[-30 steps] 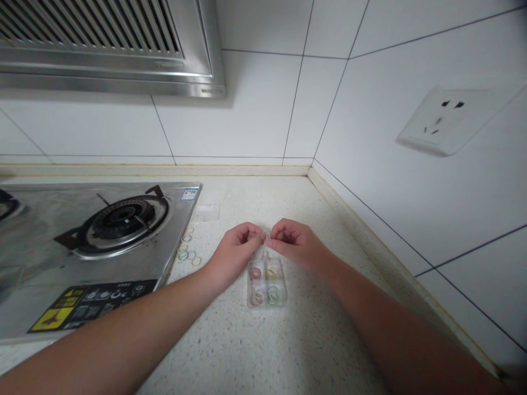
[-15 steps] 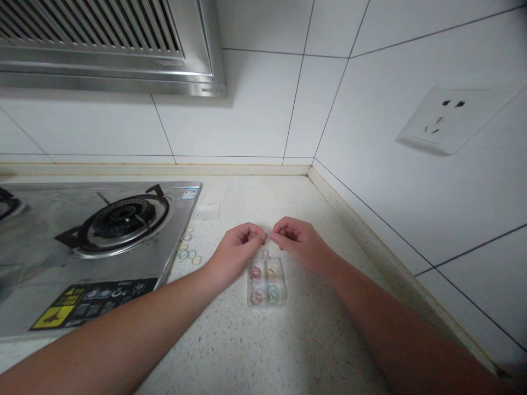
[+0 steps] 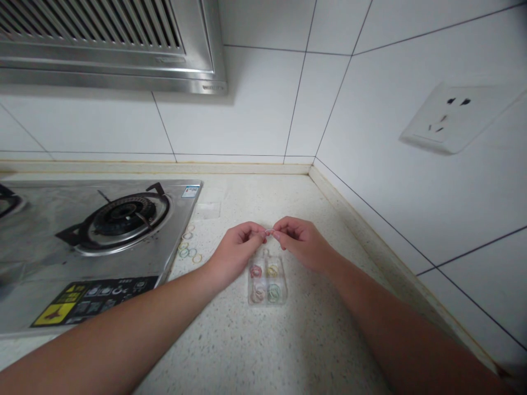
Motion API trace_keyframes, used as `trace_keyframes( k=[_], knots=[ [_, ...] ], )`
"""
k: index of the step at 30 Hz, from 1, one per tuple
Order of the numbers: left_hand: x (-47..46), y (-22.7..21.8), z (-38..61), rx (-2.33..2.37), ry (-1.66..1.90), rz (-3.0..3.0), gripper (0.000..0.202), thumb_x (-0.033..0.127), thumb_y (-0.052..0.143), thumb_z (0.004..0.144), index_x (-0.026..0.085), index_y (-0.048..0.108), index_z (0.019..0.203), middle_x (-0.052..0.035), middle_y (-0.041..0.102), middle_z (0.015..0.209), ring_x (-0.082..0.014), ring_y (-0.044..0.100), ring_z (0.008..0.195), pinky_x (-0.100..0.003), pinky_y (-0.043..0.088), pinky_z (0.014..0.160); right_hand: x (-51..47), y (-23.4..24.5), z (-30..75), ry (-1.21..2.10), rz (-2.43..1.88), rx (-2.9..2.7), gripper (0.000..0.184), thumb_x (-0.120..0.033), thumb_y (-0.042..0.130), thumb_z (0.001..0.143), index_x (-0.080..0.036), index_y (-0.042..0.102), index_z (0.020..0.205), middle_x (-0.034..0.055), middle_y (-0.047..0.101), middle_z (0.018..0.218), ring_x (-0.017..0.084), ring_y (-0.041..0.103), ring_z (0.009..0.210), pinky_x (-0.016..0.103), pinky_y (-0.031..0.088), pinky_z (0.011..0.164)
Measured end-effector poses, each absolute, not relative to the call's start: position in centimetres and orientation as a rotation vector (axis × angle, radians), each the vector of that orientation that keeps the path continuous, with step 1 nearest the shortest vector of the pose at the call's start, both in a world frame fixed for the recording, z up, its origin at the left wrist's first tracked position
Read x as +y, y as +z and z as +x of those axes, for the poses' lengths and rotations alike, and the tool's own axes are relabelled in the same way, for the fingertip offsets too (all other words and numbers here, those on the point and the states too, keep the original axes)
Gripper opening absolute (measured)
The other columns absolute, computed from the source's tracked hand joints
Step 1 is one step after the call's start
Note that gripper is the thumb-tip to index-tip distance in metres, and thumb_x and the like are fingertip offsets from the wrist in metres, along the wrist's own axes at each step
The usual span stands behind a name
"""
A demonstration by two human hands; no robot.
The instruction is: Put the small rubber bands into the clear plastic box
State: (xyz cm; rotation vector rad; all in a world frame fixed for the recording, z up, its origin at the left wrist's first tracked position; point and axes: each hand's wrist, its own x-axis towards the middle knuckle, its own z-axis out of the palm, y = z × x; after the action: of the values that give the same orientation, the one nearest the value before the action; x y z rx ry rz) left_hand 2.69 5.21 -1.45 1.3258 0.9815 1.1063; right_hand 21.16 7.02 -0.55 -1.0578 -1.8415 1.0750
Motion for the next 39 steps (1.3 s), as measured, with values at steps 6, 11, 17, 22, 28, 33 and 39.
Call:
trace_keyframes(
  k=[6,11,17,22,28,33,39],
  knots=[
    [5.07,-1.31,2.71,0.986,1.108,1.299,0.020,0.035,0.065,0.082,0.015,0.066,0.084,0.0000,0.060,0.073,-0.0106,0.047,0.061,-0.023,0.033,0.057,7.21,-0.82,21.24,1.094,-1.051,-1.831,0.018,-0.036,0.061,0.088,-0.018,0.064,0.089,-0.0048,0.052,0.059,0.009,0.042,0.051,0.023,0.030,0.048],
    [5.07,-1.35,2.73,0.999,1.121,1.272,0.018,0.032,0.066,0.081,0.016,0.067,0.088,0.0010,0.060,0.071,-0.0092,0.044,0.057,-0.023,0.033,0.056,7.22,-0.75,21.26,1.090,-1.074,-1.859,0.020,-0.038,0.059,0.088,-0.018,0.064,0.089,-0.0042,0.054,0.060,0.009,0.042,0.051,0.023,0.029,0.047],
    [5.19,-1.55,2.70,0.996,1.125,1.276,0.018,0.032,0.067,0.081,0.016,0.066,0.087,0.0008,0.059,0.071,-0.0093,0.045,0.059,-0.022,0.033,0.055,7.21,-0.79,21.29,1.084,-1.056,-1.871,0.021,-0.039,0.058,0.089,-0.019,0.062,0.087,-0.0046,0.052,0.059,0.009,0.042,0.051,0.023,0.030,0.048],
    [5.27,-1.65,2.68,0.978,1.142,1.274,0.019,0.033,0.068,0.081,0.016,0.066,0.086,0.0009,0.059,0.071,-0.0096,0.046,0.059,-0.022,0.034,0.056,7.12,-0.76,21.33,1.079,-1.055,-1.872,0.020,-0.038,0.058,0.090,-0.019,0.062,0.089,-0.0043,0.053,0.060,0.009,0.043,0.052,0.023,0.030,0.049],
    [5.37,-1.83,2.66,0.980,1.130,1.289,0.019,0.035,0.067,0.082,0.016,0.065,0.085,0.0021,0.057,0.068,-0.0095,0.045,0.057,-0.023,0.033,0.056,7.03,-0.66,21.34,1.071,-1.049,-1.878,0.018,-0.036,0.057,0.090,-0.019,0.063,0.089,-0.0032,0.055,0.063,0.010,0.045,0.055,0.024,0.033,0.051],
    [5.42,-1.92,2.60,0.983,1.144,1.297,0.021,0.037,0.068,0.081,0.016,0.065,0.083,0.0018,0.057,0.068,-0.0102,0.045,0.058,-0.023,0.033,0.056,7.02,-0.53,21.34,1.069,-1.069,-1.871,0.018,-0.036,0.057,0.089,-0.019,0.063,0.089,-0.0032,0.055,0.063,0.010,0.046,0.054,0.024,0.033,0.051],
    [5.39,-1.91,2.58,0.969,1.131,1.300,0.023,0.038,0.068,0.082,0.016,0.064,0.084,0.0028,0.054,0.067,-0.0095,0.043,0.057,-0.023,0.032,0.055,6.95,-0.27,21.42,1.079,-1.056,-1.875,0.017,-0.034,0.057,0.089,-0.019,0.065,0.091,-0.0029,0.056,0.063,0.010,0.046,0.055,0.024,0.033,0.051]
  ],
)
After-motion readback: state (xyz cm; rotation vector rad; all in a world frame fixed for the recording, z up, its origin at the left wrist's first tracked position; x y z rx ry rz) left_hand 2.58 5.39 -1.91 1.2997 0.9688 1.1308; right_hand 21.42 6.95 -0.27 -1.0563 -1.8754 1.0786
